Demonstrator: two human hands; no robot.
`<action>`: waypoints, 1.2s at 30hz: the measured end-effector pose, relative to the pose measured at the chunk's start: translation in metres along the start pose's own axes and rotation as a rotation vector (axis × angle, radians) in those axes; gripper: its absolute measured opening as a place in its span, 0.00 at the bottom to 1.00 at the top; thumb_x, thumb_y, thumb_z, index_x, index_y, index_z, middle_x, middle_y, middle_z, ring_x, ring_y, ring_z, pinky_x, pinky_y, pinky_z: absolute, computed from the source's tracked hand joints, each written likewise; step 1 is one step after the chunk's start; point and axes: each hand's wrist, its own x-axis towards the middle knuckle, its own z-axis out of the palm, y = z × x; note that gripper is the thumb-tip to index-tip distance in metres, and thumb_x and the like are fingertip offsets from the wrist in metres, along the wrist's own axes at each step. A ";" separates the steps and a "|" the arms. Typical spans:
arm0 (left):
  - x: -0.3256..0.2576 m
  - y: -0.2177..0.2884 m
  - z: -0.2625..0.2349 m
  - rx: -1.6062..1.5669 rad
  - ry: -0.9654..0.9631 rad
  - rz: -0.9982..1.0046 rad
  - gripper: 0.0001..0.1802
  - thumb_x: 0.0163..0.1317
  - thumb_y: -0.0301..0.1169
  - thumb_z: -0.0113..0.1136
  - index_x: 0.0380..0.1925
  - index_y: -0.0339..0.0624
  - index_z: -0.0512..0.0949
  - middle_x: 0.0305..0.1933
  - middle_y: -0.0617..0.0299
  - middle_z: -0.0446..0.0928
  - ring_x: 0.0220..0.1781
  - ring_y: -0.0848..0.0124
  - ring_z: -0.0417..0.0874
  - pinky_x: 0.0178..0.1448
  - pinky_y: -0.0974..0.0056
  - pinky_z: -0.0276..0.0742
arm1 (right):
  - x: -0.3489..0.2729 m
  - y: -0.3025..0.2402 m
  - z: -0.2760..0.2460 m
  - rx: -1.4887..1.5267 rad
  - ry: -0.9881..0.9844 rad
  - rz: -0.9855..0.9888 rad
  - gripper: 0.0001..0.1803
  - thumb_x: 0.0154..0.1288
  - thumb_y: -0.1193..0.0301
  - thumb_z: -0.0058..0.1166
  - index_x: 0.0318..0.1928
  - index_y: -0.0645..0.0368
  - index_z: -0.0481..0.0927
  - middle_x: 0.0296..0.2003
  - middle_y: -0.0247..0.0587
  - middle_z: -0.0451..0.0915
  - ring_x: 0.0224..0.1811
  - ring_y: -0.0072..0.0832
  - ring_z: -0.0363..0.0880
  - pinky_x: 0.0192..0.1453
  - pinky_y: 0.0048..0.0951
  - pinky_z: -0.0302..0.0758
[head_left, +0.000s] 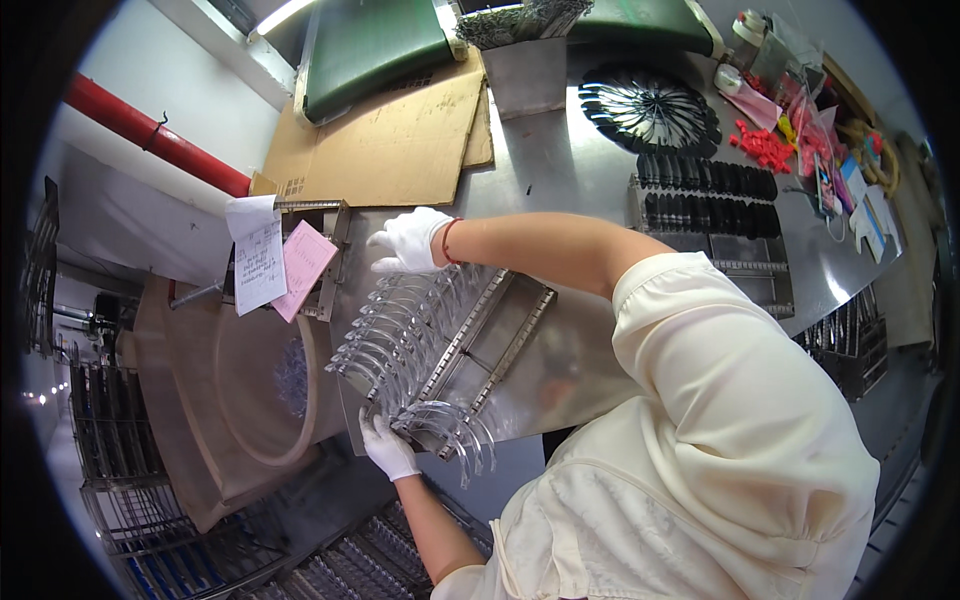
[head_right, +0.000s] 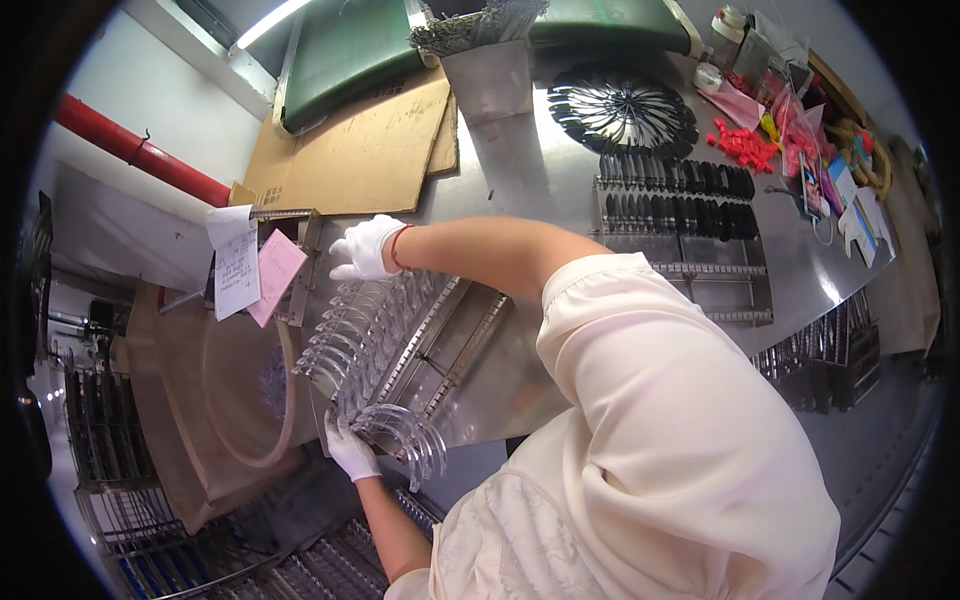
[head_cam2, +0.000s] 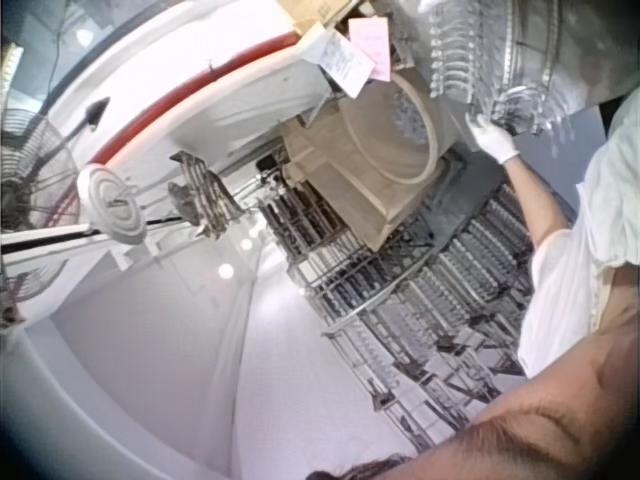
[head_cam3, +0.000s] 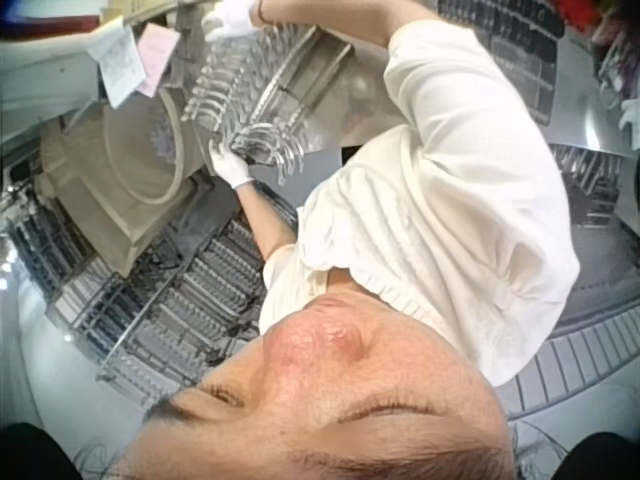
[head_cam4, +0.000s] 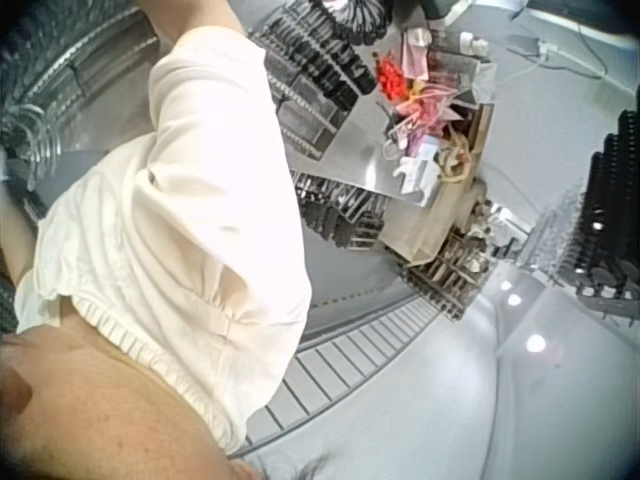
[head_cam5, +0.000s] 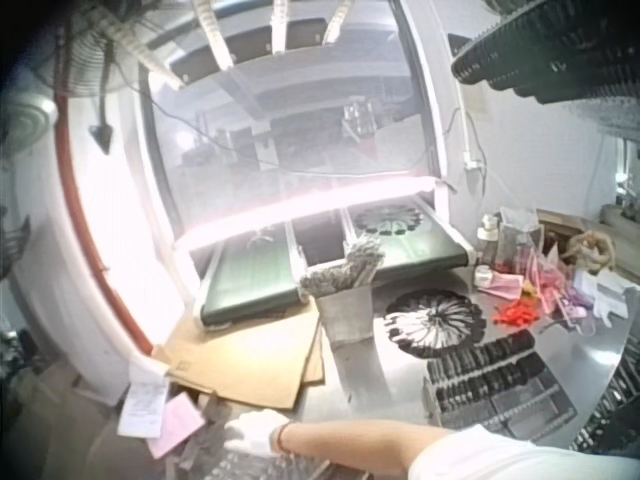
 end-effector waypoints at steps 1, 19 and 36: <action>0.000 0.001 -0.003 -0.032 -0.050 -0.018 0.19 0.80 0.38 0.47 0.52 0.33 0.79 0.33 0.55 0.81 0.25 0.71 0.78 0.31 0.65 0.72 | 0.000 0.001 0.000 0.012 0.004 0.000 0.35 0.75 0.38 0.41 0.68 0.49 0.75 0.52 0.52 0.84 0.56 0.49 0.83 0.60 0.49 0.78; 0.005 0.034 0.006 0.147 -0.116 -0.171 0.33 0.78 0.49 0.49 0.57 0.24 0.79 0.55 0.35 0.83 0.58 0.44 0.84 0.61 0.50 0.76 | -0.047 0.029 -0.002 -0.172 0.001 0.290 0.18 0.68 0.58 0.53 0.52 0.54 0.81 0.40 0.49 0.87 0.43 0.48 0.88 0.48 0.48 0.82; 0.053 -0.025 -0.007 0.114 -0.409 -0.049 0.19 0.71 0.29 0.53 0.48 0.18 0.79 0.40 0.44 0.86 0.37 0.61 0.82 0.46 0.57 0.77 | -0.083 0.007 0.037 0.097 0.439 0.251 0.15 0.68 0.66 0.51 0.50 0.59 0.81 0.39 0.52 0.87 0.43 0.49 0.87 0.47 0.47 0.83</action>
